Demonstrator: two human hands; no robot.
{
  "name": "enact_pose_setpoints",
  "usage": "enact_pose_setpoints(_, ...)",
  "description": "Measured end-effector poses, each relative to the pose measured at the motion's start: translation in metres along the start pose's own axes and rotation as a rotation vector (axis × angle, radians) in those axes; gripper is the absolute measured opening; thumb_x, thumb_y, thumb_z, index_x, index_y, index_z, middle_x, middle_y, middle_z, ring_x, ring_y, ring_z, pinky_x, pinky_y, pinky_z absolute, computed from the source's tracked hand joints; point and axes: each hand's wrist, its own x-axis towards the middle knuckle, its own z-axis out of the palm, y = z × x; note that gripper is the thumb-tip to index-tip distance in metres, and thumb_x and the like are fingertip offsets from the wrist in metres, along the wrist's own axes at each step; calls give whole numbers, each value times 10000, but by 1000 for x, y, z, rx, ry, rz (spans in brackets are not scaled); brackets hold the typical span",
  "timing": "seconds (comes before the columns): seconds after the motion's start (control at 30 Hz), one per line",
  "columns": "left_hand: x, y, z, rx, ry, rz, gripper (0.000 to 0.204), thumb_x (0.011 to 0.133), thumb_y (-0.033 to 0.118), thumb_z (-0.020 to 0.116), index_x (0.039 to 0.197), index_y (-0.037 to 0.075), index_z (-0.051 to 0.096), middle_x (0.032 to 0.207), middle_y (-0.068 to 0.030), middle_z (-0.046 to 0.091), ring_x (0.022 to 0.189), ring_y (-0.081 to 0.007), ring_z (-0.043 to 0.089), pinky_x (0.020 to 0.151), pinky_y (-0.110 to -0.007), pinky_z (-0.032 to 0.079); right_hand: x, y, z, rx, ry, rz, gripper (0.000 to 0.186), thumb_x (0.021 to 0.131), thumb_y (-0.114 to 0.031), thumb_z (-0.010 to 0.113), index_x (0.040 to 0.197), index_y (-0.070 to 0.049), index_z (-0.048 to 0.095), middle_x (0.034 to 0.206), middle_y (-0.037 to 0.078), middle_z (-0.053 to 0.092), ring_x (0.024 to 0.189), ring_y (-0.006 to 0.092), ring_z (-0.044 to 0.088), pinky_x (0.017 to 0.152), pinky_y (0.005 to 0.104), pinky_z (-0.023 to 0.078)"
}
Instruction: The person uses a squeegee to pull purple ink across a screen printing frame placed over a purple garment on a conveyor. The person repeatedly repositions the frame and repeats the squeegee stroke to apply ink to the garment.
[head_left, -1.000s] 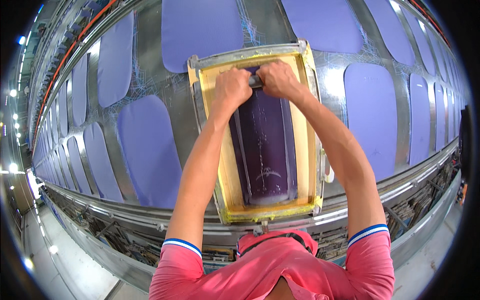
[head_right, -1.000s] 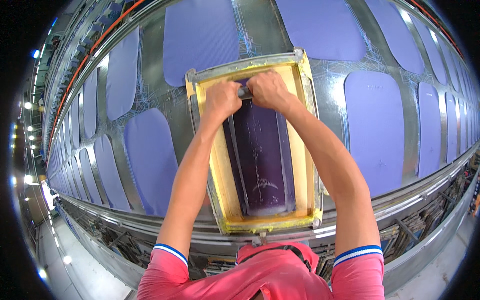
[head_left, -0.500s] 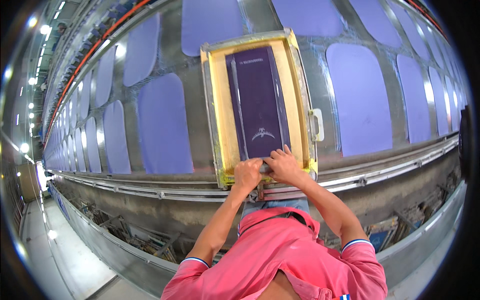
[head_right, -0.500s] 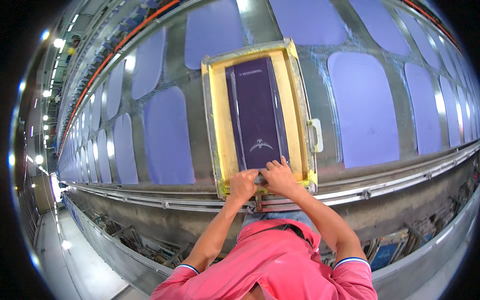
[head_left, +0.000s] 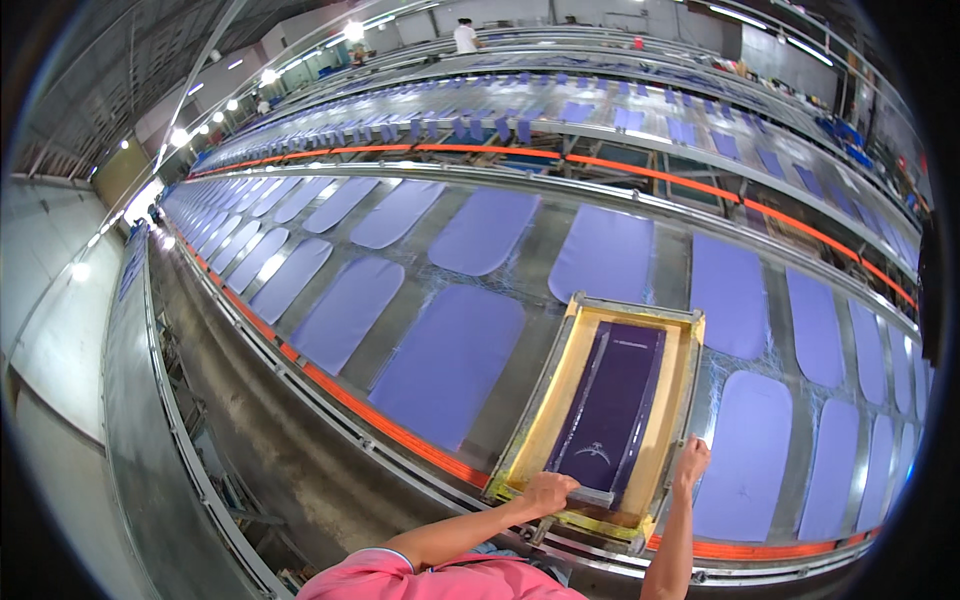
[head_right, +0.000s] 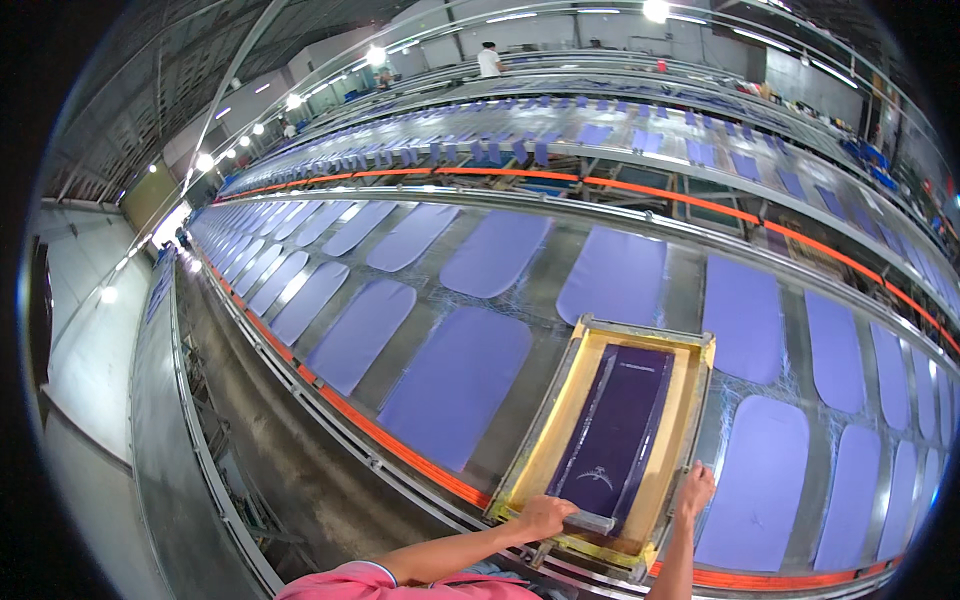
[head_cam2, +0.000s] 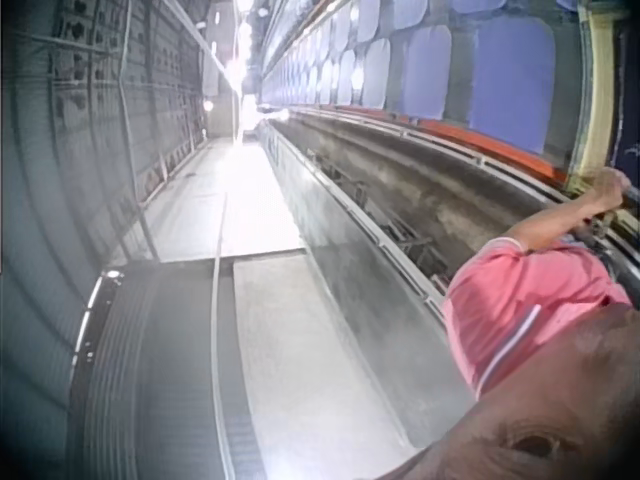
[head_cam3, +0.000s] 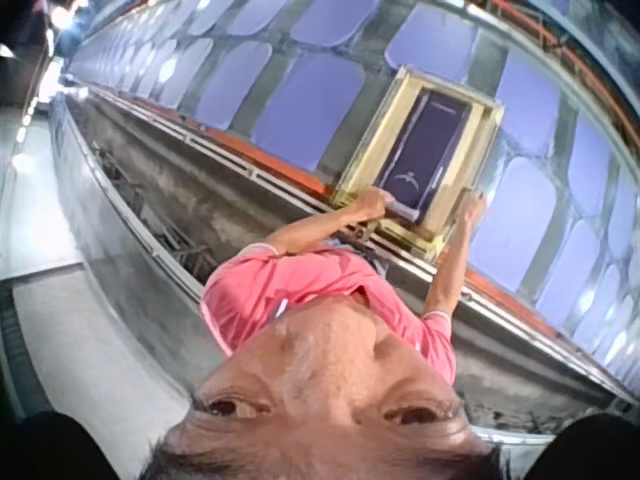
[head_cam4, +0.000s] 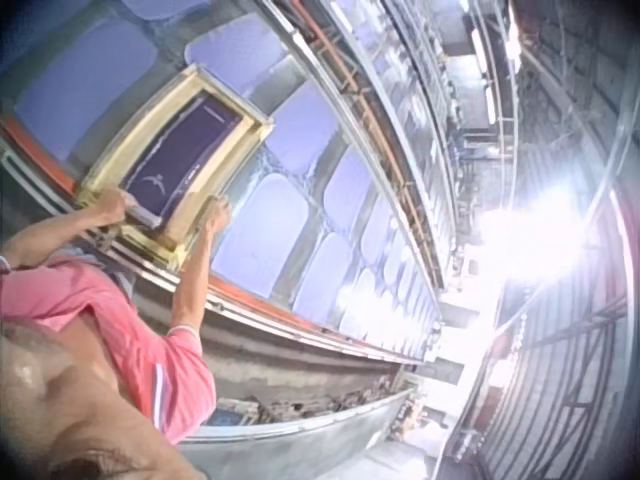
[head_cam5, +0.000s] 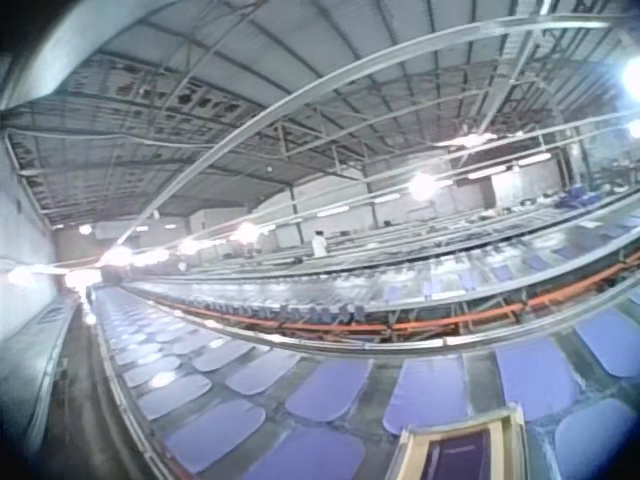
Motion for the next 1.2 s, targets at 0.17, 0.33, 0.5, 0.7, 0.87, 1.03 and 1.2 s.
enact_pose_setpoints(0.17, -17, -48, -40, 17, 20, -15, 358, 729, 46, 618, 1058, 93, 750, 1026, -102, 742, 922, -326, 712, 792, -450, 567, -31, -63, 40, 72, 74, -71, 397, 971, -295, 594, 843, 73, 668, 724, 226, 640, 651, 363, 549, 657, 490, 416)
enact_pose_setpoints(0.33, -76, -167, -105, 84, 87, -18, 188, 729, 75, 632, 892, 66, 727, 892, -147, 729, 866, -346, 713, 760, -479, 568, -121, -131, 146, 266, 3, 5, 368, 957, -265, 611, 832, 76, 666, 668, 181, 614, 609, 259, 514, 630, 457, 418)
enact_pose_setpoints(0.5, -111, -268, -170, 79, 68, -9, 263, 721, 78, 633, 958, 87, 747, 924, -149, 738, 882, -346, 715, 777, -488, 564, -179, -186, 234, 338, 2, 75, 342, 929, -242, 625, 818, 79, 669, 636, 154, 596, 598, 221, 509, 607, 443, 421)
enact_pose_setpoints(0.7, -128, -310, -201, 25, 22, -5, 255, 720, 79, 631, 950, 80, 740, 930, -150, 735, 896, -351, 710, 779, -483, 563, -205, -210, 272, 335, 2, 59, 322, 907, -242, 624, 833, 67, 677, 679, 183, 633, 622, 277, 563, 640, 450, 444)
enact_pose_setpoints(0.87, -143, -321, -201, 82, -47, 8, 258, 725, 102, 630, 961, 92, 734, 943, -148, 734, 904, -358, 704, 771, -487, 558, -219, -228, 289, 195, -40, 85, 312, 908, -258, 617, 867, 41, 694, 776, 236, 670, 740, 400, 634, 715, 476, 474)
enact_pose_setpoints(1.03, -163, -329, -199, 98, -14, -17, 345, 717, 86, 630, 1044, 97, 742, 974, -129, 742, 927, -341, 706, 792, -459, 558, -224, -242, 288, 133, -58, 121, 365, 928, -324, 574, 920, 15, 710, 865, 252, 695, 844, 428, 667, 761, 513, 491)
enact_pose_setpoints(1.2, -172, -340, -190, 109, 41, -1, 386, 723, 92, 636, 1096, 108, 735, 1081, -119, 737, 993, -321, 700, 831, -447, 554, -226, -249, 284, 79, -72, 178, 378, 936, -340, 552, 999, -15, 733, 926, 247, 703, 918, 436, 654, 843, 492, 486)
